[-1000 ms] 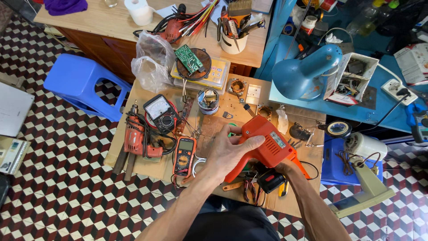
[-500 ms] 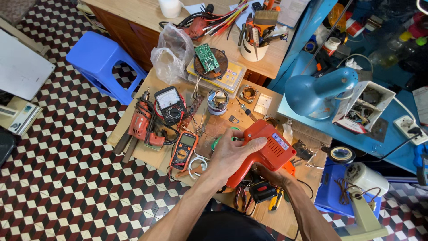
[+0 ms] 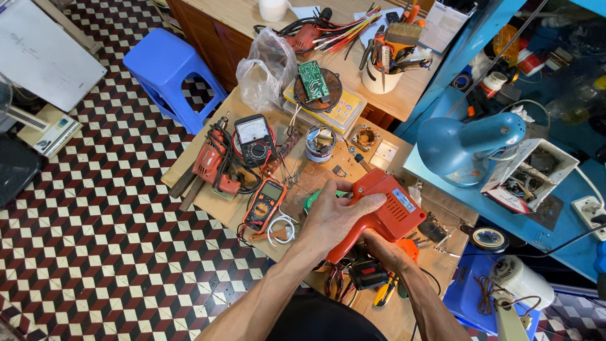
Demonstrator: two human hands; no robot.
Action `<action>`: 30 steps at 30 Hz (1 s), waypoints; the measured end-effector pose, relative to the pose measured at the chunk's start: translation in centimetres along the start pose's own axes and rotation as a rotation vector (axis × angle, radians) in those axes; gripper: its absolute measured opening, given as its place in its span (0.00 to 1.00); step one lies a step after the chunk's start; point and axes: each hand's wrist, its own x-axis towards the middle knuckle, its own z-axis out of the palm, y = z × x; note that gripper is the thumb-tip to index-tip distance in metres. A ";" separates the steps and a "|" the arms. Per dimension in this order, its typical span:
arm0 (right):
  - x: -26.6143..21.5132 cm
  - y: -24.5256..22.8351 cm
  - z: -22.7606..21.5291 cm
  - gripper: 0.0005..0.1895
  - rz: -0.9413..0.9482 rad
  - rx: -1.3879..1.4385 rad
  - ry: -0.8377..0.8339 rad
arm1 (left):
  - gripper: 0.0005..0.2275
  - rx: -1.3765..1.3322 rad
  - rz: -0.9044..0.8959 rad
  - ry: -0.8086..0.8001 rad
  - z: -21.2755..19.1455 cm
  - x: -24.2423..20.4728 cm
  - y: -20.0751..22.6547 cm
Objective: The person holds an orange heat gun and uses a screwdriver to remove screws from its casing. They then use a power drill to remove additional screws and a pair of pliers to adjust internal components. The person continues to manipulate the heat gun and its parts throughout the clip.
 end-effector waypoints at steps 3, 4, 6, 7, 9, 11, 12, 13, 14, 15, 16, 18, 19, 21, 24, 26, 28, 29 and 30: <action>0.2 0.4 -0.1 0.16 0.007 0.002 0.020 | 0.32 -0.003 -0.003 -0.004 -0.2 0.0 -0.2; 0.3 0.6 -0.3 0.15 -0.004 0.010 0.003 | 0.31 -0.008 0.000 -0.007 -0.2 0.1 -0.3; 0.8 1.0 -0.9 0.16 0.047 -0.013 -0.003 | 0.32 -0.038 0.015 -0.019 -0.2 0.3 -0.4; 1.0 1.2 -1.2 0.17 0.072 -0.025 -0.006 | 0.32 -0.064 0.027 -0.028 -0.2 0.4 -0.5; 1.3 1.6 -1.7 0.17 0.101 -0.051 0.013 | 0.32 -0.049 0.029 -0.022 -0.3 0.4 -0.4; 1.5 1.7 -2.1 0.18 0.103 -0.062 0.011 | 0.33 0.030 0.009 0.006 -0.5 0.4 -0.4; 1.5 1.7 -2.2 0.18 0.093 -0.061 -0.002 | 0.33 0.036 0.004 0.011 -0.5 0.4 -0.3; 1.4 1.7 -2.2 0.18 0.083 -0.060 -0.014 | 0.33 0.042 0.000 0.015 -0.6 0.4 -0.3; 1.4 1.6 -2.1 0.18 0.082 -0.061 -0.019 | 0.33 0.049 -0.004 0.020 -0.6 0.4 -0.3; 1.3 1.4 -2.0 0.18 0.081 -0.062 -0.023 | 0.33 0.049 0.002 0.018 -0.7 0.4 -0.3; 1.2 1.3 -1.8 0.18 0.080 -0.063 -0.027 | 0.34 0.049 0.008 0.014 -0.7 0.4 -0.2; 0.9 0.9 -1.5 0.17 0.097 -0.088 0.039 | 0.34 0.054 0.015 0.010 -0.8 0.4 -0.2; 0.8 0.8 -1.4 0.17 0.105 -0.100 0.072 | 0.34 0.058 0.017 0.009 -0.8 0.5 -0.2; 0.8 0.5 -1.2 0.15 0.096 -0.067 0.064 | 0.34 0.068 0.015 0.011 -0.8 0.6 -0.3; 0.6 0.3 -1.1 0.14 0.071 -0.069 0.033 | 0.34 0.074 0.011 0.016 -0.8 0.6 -0.4; 0.5 0.2 -1.0 0.13 0.059 -0.078 0.015 | 0.35 0.063 0.017 0.013 -0.8 0.6 -0.4; 0.5 0.0 -0.9 0.12 0.057 -0.074 0.009 | 0.34 0.098 0.005 0.025 -0.9 0.6 -0.4; 0.5 -0.1 -0.9 0.11 0.053 -0.079 0.015 | 0.34 0.115 0.000 0.030 -0.9 0.6 -0.4; 0.4 -0.1 -0.8 0.10 0.049 -0.084 0.019 | 0.34 0.088 0.009 0.020 -1.0 0.6 -0.4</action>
